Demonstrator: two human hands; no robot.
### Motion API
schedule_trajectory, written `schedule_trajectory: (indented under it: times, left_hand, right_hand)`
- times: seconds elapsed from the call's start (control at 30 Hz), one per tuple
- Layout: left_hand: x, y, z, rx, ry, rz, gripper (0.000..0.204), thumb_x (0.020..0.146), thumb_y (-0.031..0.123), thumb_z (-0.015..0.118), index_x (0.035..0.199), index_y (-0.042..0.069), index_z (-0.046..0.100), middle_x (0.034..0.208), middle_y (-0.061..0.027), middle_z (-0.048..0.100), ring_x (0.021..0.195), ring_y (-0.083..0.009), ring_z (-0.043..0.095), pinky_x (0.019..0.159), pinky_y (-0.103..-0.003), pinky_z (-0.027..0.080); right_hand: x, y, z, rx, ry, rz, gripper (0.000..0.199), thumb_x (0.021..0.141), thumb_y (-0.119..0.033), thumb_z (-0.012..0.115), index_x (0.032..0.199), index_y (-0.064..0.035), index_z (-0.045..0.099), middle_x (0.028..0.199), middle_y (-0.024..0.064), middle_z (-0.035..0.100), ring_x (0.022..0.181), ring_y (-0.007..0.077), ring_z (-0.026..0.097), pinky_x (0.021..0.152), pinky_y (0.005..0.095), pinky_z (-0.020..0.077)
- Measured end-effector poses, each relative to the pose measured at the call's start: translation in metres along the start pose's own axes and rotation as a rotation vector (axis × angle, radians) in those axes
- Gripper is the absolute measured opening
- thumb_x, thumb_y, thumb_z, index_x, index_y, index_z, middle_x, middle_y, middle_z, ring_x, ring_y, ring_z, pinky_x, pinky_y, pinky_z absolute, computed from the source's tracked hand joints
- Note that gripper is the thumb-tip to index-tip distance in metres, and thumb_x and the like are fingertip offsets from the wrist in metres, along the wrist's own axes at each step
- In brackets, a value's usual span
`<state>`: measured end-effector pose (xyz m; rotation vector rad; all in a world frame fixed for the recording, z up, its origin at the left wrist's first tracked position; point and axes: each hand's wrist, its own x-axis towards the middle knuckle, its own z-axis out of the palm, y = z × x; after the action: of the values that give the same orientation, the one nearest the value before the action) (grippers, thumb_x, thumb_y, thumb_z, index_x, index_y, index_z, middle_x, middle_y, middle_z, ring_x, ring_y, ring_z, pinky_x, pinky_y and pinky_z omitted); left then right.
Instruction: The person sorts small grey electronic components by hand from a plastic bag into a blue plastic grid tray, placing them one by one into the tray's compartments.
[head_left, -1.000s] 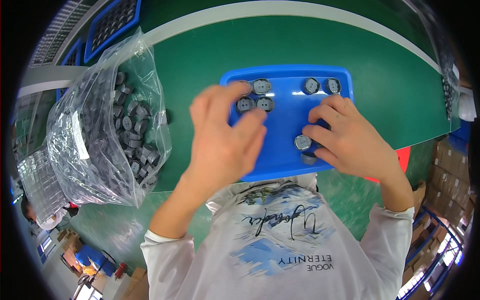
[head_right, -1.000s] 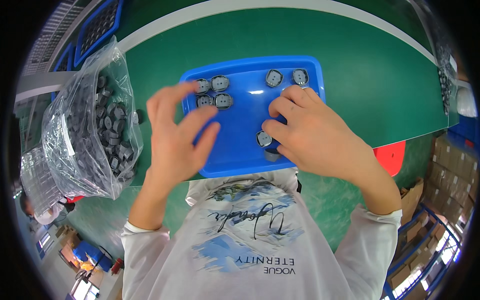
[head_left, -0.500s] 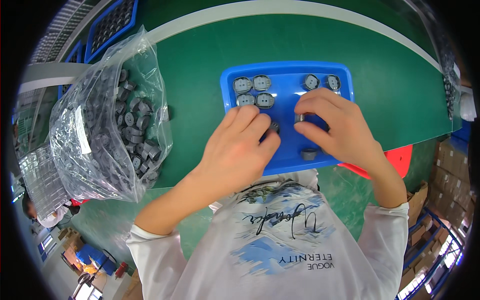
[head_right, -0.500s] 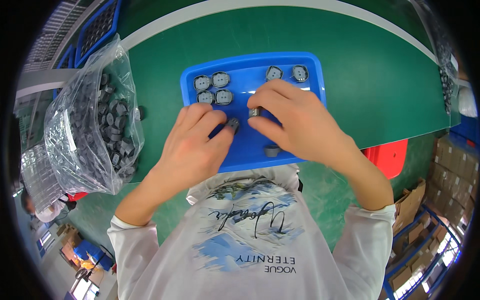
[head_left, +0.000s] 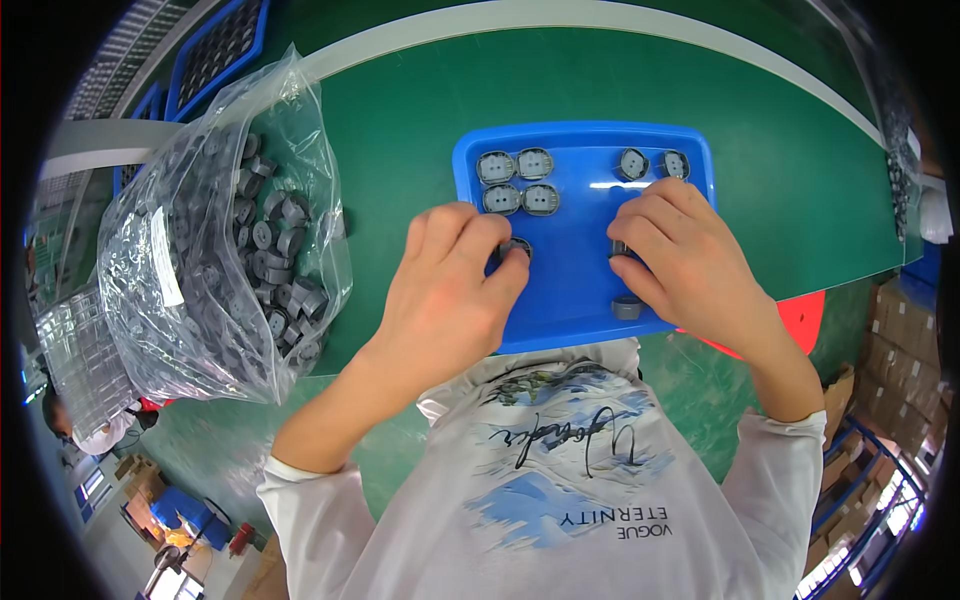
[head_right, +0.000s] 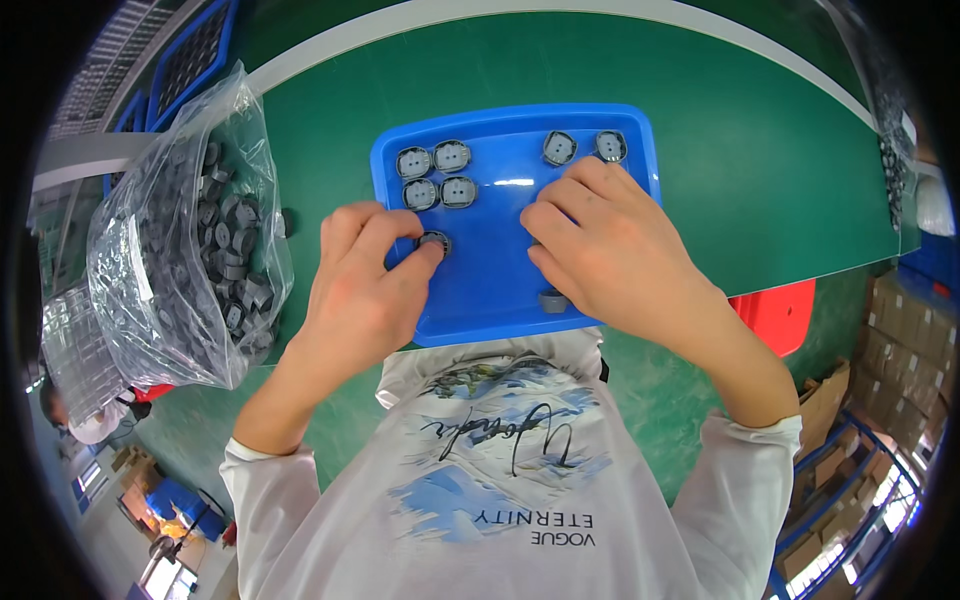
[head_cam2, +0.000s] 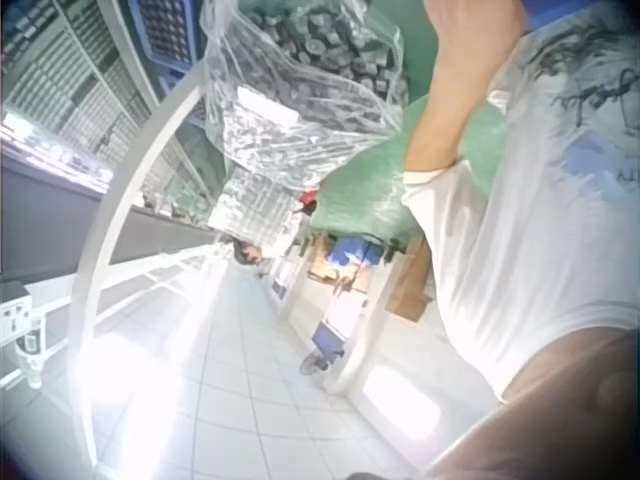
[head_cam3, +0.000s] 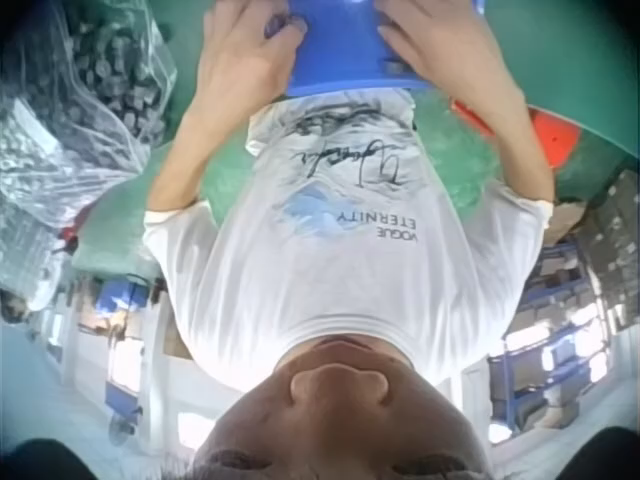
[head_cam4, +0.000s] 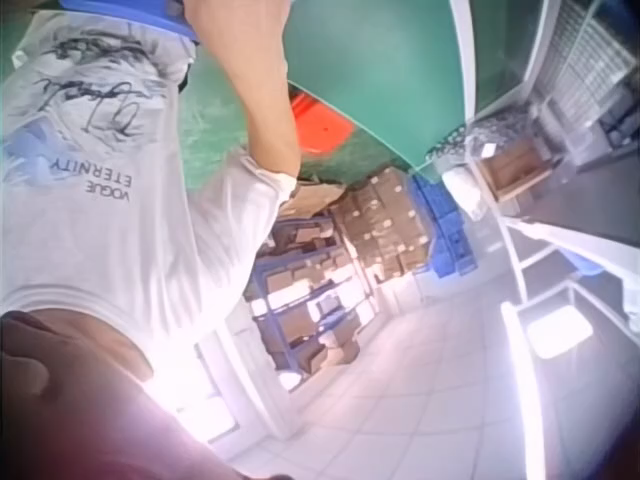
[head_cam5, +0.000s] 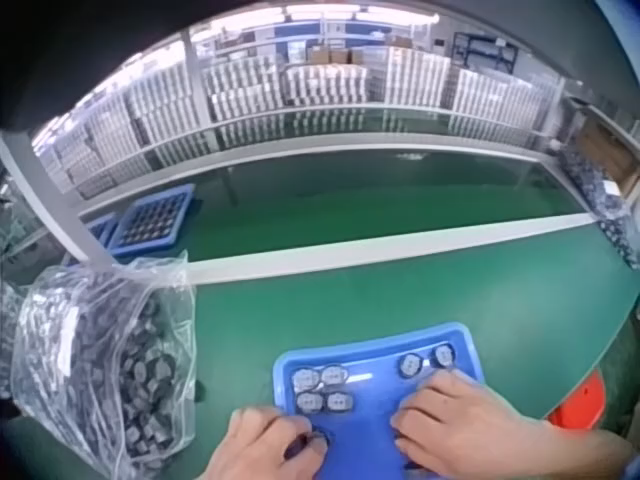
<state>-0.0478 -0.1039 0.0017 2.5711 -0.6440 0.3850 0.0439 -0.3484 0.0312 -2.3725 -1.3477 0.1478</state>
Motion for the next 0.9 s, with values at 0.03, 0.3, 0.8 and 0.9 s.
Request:
schedule_trajectory:
  times: [0.03, 0.3, 0.8, 0.9]
  left_hand:
    - [-0.001, 0.000, -0.001, 0.010, 0.002, -0.022, 0.021, 0.067, 0.007, 0.071, 0.086, 0.000, 0.069, 0.100, -0.0114, 0.061, 0.101, -0.0314, 0.055, 0.087, -0.044, 0.046]
    - [0.000, -0.001, 0.007, -0.015, 0.039, -0.052, 0.015, 0.069, 0.004, 0.072, 0.084, 0.001, 0.069, 0.097, -0.0099, 0.058, 0.098, -0.0311, 0.054, 0.084, -0.044, 0.044]
    - [0.000, -0.001, 0.016, 0.012, 0.155, -0.153, 0.018, 0.071, 0.002, 0.076, 0.089, 0.001, 0.074, 0.097, -0.0078, 0.061, 0.100, -0.0295, 0.053, 0.083, -0.042, 0.041]
    - [0.001, -0.001, 0.016, 0.011, 0.152, -0.152, 0.019, 0.071, 0.002, 0.076, 0.090, 0.001, 0.074, 0.096, -0.0078, 0.061, 0.100, -0.0295, 0.053, 0.083, -0.042, 0.041]
  right_hand:
    - [0.000, 0.000, -0.001, -0.014, -0.007, 0.013, 0.025, 0.079, -0.008, 0.077, 0.102, -0.0046, 0.068, 0.103, 0.0082, 0.067, 0.105, 0.0306, 0.059, 0.091, 0.0412, 0.0505]
    - [0.004, -0.005, 0.023, 0.186, 0.087, -0.133, 0.014, 0.079, -0.005, 0.074, 0.092, -0.0023, 0.069, 0.106, 0.0095, 0.066, 0.101, 0.0293, 0.060, 0.083, 0.0398, 0.0535]
    - [0.027, 0.003, 0.032, 0.061, 0.119, -0.210, 0.010, 0.071, -0.009, 0.069, 0.079, -0.0029, 0.069, 0.101, 0.0076, 0.060, 0.101, 0.0280, 0.054, 0.084, 0.0387, 0.0493]
    - [0.029, 0.006, 0.028, 0.073, 0.049, -0.255, 0.014, 0.070, -0.008, 0.070, 0.083, -0.0030, 0.070, 0.104, 0.0081, 0.061, 0.100, 0.0293, 0.055, 0.084, 0.0380, 0.0503]
